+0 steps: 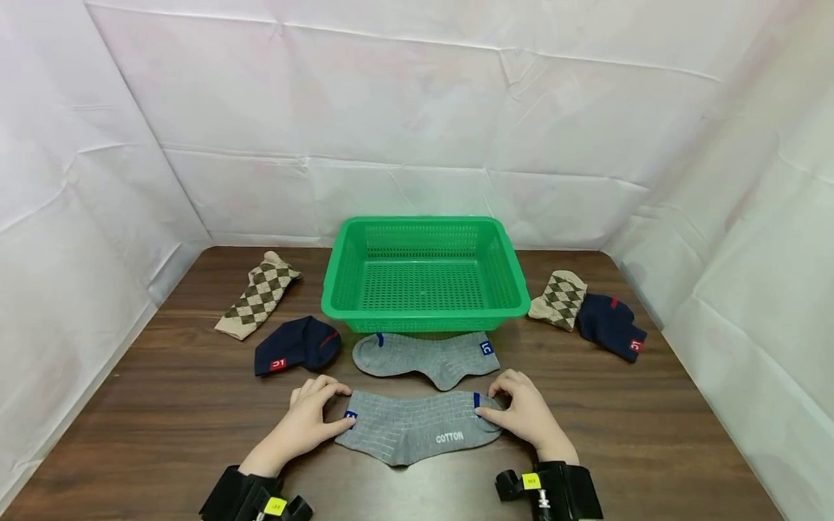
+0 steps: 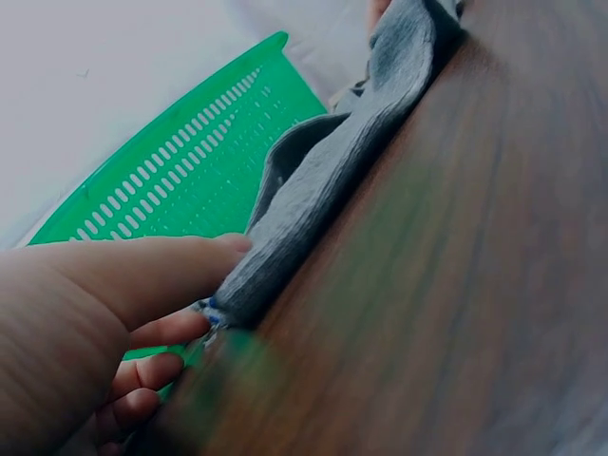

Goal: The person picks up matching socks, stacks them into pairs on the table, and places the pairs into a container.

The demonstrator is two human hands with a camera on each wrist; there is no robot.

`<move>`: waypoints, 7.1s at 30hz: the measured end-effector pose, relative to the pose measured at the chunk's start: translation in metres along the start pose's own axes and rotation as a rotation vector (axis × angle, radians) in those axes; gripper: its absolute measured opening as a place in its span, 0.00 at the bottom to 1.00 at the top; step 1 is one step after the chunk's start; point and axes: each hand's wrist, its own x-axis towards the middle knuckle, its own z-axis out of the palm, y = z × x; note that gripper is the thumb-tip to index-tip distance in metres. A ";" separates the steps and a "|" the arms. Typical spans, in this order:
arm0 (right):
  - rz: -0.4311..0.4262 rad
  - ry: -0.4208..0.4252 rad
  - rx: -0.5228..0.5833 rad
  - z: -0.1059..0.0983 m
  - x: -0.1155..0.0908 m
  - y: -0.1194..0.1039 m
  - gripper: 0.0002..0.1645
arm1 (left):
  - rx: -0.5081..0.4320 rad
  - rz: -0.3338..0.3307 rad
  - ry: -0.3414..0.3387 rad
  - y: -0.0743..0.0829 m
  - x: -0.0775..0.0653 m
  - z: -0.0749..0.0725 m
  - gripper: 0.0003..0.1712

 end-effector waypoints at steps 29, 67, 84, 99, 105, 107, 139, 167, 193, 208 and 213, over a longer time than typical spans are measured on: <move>0.069 -0.206 0.333 0.014 0.010 -0.024 0.19 | -0.052 0.017 0.044 0.014 0.005 0.015 0.11; 0.118 -0.300 0.735 0.067 0.025 -0.080 0.09 | -0.103 0.157 -0.029 0.030 0.001 0.025 0.08; 0.126 -0.413 0.801 0.078 0.026 -0.102 0.12 | -0.084 0.145 -0.056 0.031 0.002 0.025 0.12; -0.087 -0.547 1.124 0.080 0.024 -0.099 0.37 | -0.108 0.118 -0.053 0.036 -0.003 0.026 0.18; -0.144 -0.531 1.124 0.075 0.025 -0.101 0.39 | -0.141 0.091 0.010 0.037 -0.003 0.029 0.13; -0.094 -0.475 1.104 0.075 0.025 -0.102 0.36 | -0.158 0.078 0.041 0.036 -0.002 0.031 0.10; 0.110 -0.441 0.817 0.077 0.027 -0.098 0.33 | -0.713 -0.040 -0.060 0.041 -0.001 0.027 0.29; 0.245 -0.229 0.719 0.076 0.026 -0.104 0.09 | -0.540 0.047 0.041 0.037 0.000 0.033 0.15; 0.166 -0.372 0.856 0.069 0.025 -0.098 0.20 | -0.365 0.168 -0.027 0.034 0.000 0.031 0.17; 0.108 -0.423 0.507 0.036 0.024 -0.052 0.13 | -0.443 -0.024 0.117 0.037 0.001 0.031 0.10; 0.132 -0.455 0.458 0.023 0.023 -0.042 0.18 | -0.406 0.016 0.168 0.036 0.002 0.032 0.11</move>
